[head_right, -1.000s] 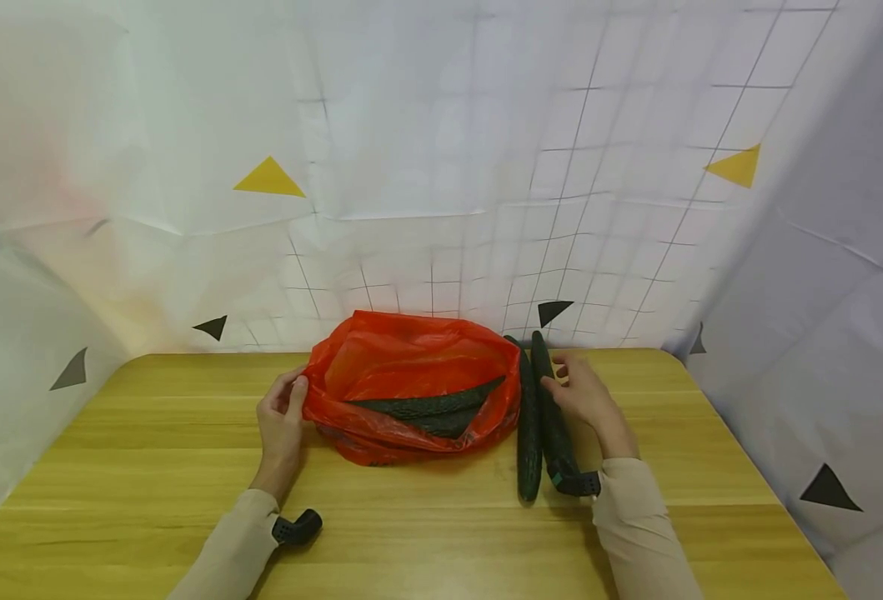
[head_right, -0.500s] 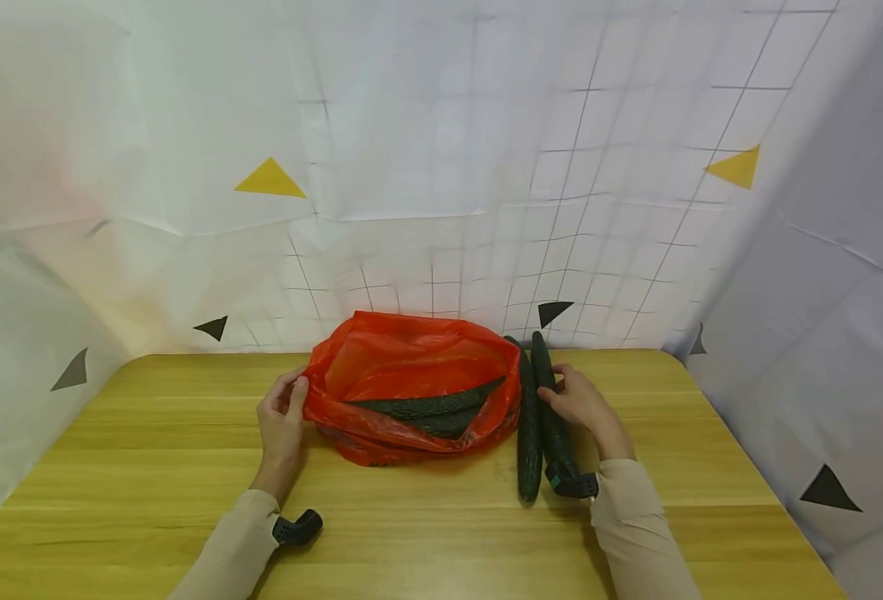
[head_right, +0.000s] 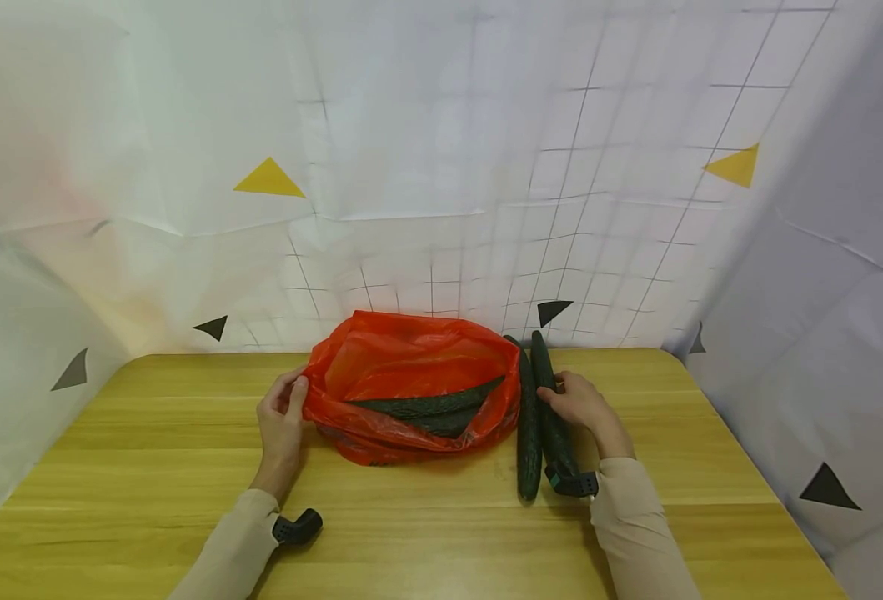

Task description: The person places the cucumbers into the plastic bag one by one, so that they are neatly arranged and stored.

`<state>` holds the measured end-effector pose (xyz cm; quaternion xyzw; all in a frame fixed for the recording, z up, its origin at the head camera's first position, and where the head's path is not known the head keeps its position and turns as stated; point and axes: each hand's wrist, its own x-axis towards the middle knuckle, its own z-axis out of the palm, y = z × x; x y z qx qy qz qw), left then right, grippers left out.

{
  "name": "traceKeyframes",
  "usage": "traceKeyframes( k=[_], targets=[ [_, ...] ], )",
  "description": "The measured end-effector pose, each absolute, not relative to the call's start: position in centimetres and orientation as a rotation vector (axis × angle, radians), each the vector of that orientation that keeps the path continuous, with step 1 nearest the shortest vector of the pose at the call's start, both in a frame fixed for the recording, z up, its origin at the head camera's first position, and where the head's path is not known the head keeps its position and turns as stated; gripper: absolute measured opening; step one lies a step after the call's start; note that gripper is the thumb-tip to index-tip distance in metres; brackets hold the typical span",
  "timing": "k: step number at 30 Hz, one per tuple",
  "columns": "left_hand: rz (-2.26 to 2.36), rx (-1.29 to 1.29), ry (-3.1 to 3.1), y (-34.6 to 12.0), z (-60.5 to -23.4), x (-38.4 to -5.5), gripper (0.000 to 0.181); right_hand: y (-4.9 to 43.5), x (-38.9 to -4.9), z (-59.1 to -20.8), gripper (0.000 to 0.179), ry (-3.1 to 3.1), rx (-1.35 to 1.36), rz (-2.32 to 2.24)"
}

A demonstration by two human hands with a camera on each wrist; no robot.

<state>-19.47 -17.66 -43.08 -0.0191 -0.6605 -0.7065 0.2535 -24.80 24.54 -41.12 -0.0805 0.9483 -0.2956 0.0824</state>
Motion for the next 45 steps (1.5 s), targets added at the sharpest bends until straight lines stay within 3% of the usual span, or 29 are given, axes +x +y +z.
traceKeyframes(
  k=[30,45],
  targets=[
    [-1.889,-0.046,-1.827,-17.7,-43.0,-19.4,0.029,25.1,-25.2,-41.6,0.055,2.852,-0.108,-1.007],
    [-1.893,-0.034,-1.819,-17.7,-43.1,-19.5,0.028,25.1,-24.9,-40.3,0.056,2.854,-0.209,-1.236]
  ],
)
